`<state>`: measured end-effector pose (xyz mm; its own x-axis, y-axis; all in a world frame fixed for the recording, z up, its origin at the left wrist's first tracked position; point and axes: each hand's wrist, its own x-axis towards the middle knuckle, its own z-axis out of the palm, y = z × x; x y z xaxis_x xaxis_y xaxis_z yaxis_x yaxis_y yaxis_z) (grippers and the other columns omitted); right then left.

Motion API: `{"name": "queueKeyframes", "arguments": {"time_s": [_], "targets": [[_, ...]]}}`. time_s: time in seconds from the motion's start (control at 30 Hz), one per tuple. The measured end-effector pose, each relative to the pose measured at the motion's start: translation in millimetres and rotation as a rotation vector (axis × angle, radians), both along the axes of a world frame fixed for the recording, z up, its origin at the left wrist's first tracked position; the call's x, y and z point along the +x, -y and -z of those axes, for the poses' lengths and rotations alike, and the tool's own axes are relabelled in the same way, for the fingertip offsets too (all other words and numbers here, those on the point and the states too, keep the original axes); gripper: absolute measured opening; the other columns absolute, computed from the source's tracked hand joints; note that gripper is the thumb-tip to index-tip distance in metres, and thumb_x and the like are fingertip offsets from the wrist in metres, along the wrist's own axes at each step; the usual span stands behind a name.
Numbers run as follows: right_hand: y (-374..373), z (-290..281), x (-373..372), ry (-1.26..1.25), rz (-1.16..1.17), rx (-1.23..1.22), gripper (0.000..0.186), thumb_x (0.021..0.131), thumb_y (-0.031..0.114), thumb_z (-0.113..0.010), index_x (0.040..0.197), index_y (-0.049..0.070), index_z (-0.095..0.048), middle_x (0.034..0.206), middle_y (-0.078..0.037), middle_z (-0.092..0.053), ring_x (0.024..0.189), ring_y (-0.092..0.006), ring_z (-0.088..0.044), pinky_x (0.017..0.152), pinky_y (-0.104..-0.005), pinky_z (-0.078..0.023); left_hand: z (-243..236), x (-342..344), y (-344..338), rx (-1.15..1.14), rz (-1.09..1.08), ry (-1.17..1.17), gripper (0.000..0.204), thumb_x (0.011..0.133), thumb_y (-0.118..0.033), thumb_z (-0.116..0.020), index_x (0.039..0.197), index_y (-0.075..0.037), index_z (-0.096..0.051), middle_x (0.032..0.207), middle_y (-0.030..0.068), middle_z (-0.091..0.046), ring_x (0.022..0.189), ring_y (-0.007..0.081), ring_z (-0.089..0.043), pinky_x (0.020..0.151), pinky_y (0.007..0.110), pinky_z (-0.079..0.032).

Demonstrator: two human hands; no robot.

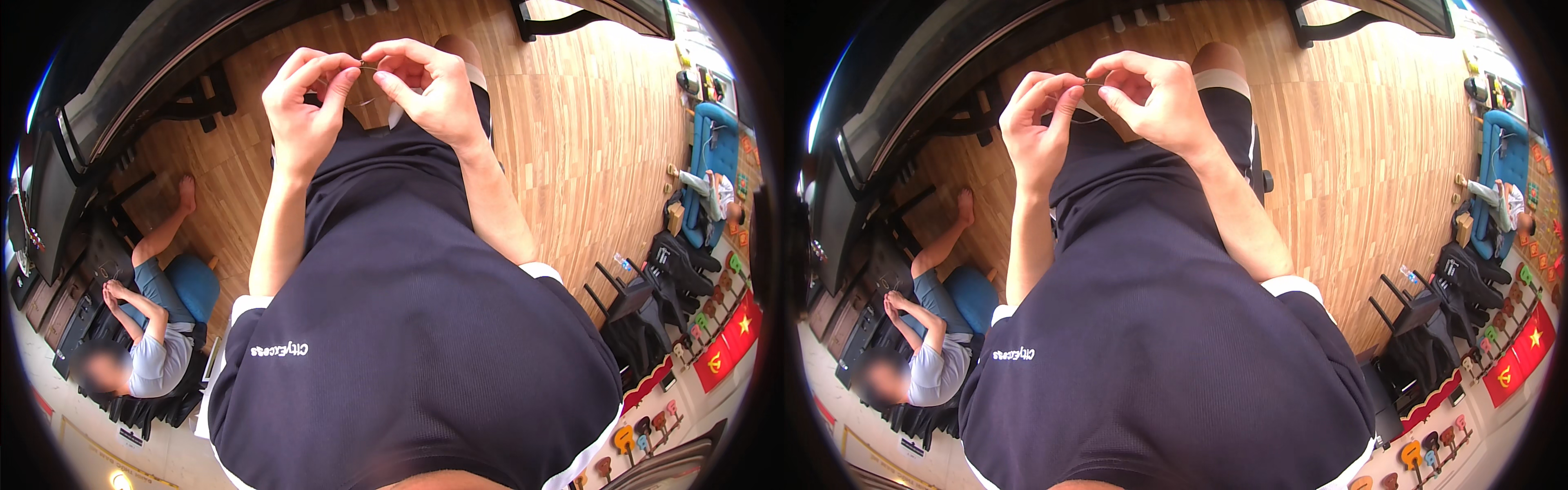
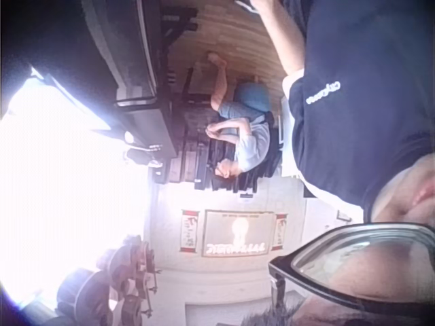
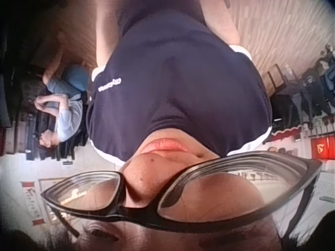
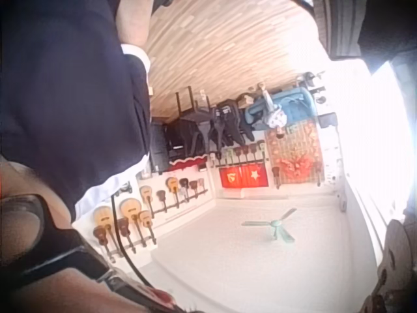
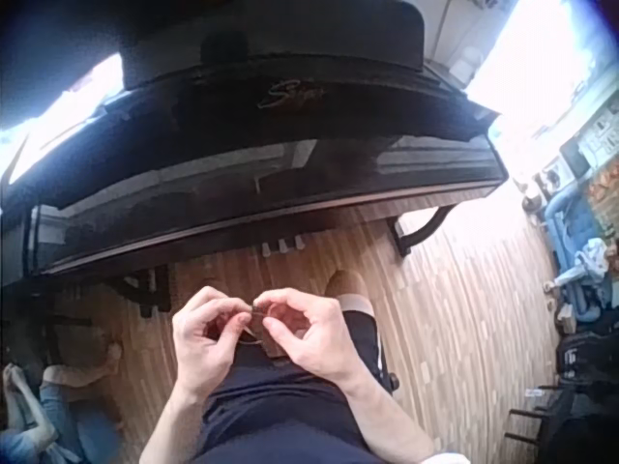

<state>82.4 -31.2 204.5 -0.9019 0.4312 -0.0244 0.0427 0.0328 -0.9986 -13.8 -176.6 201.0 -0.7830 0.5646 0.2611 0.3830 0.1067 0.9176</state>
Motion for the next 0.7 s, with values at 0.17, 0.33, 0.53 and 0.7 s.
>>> {"name": "queueKeyframes", "arguments": {"time_s": [0.17, 0.33, 0.53, 0.7], "targets": [[-1, 0, 1, 0.008, -0.054, 0.082, 0.014, 0.085, 0.005, -0.069, 0.099, 0.004, -0.073, 0.077, -0.002, -0.07, 0.067, -0.0057, -0.063, 0.063, -0.0223, -0.051, 7, -3, 4, 0.089, 0.115, 0.272, 0.006, 0.087, -0.004, -0.071, 0.092, -0.003, -0.072, 0.086, 0.0007, -0.064, 0.074, 0.0066, -0.058, 0.063, 0.019, -0.045], [-6, 0, 3, 0.108, -0.124, 0.021, 0.012, 0.088, 0.008, -0.068, 0.097, 0.002, -0.073, 0.078, -0.003, -0.07, 0.065, -0.0062, -0.061, 0.06, -0.023, -0.05, 5, -3, 2, 0.056, 0.132, 0.178, 0.005, 0.086, -0.001, -0.07, 0.09, -0.004, -0.072, 0.086, 0.0012, -0.064, 0.076, 0.0089, -0.06, 0.063, 0.021, -0.046], [-17, 6, 3, 0.155, -0.313, -0.443, 0.012, 0.089, 0.009, -0.067, 0.094, 0.0, -0.072, 0.075, -0.002, -0.067, 0.062, -0.0054, -0.058, 0.057, -0.02, -0.047, -9, -8, 4, -0.068, 0.191, -0.293, 0.018, 0.078, 0.008, -0.07, 0.091, -0.005, -0.073, 0.089, 0.0048, -0.063, 0.076, 0.014, -0.064, 0.064, 0.026, -0.051], [-21, 7, 4, 0.174, -0.392, -0.579, 0.015, 0.091, 0.013, -0.067, 0.095, -0.001, -0.072, 0.075, -0.002, -0.067, 0.062, -0.0044, -0.058, 0.056, -0.0185, -0.048, -16, -17, 4, -0.095, 0.281, -0.65, 0.029, 0.066, 0.008, -0.071, 0.09, -0.006, -0.073, 0.087, 0.0051, -0.063, 0.076, 0.02, -0.064, 0.06, 0.03, -0.053]]}}
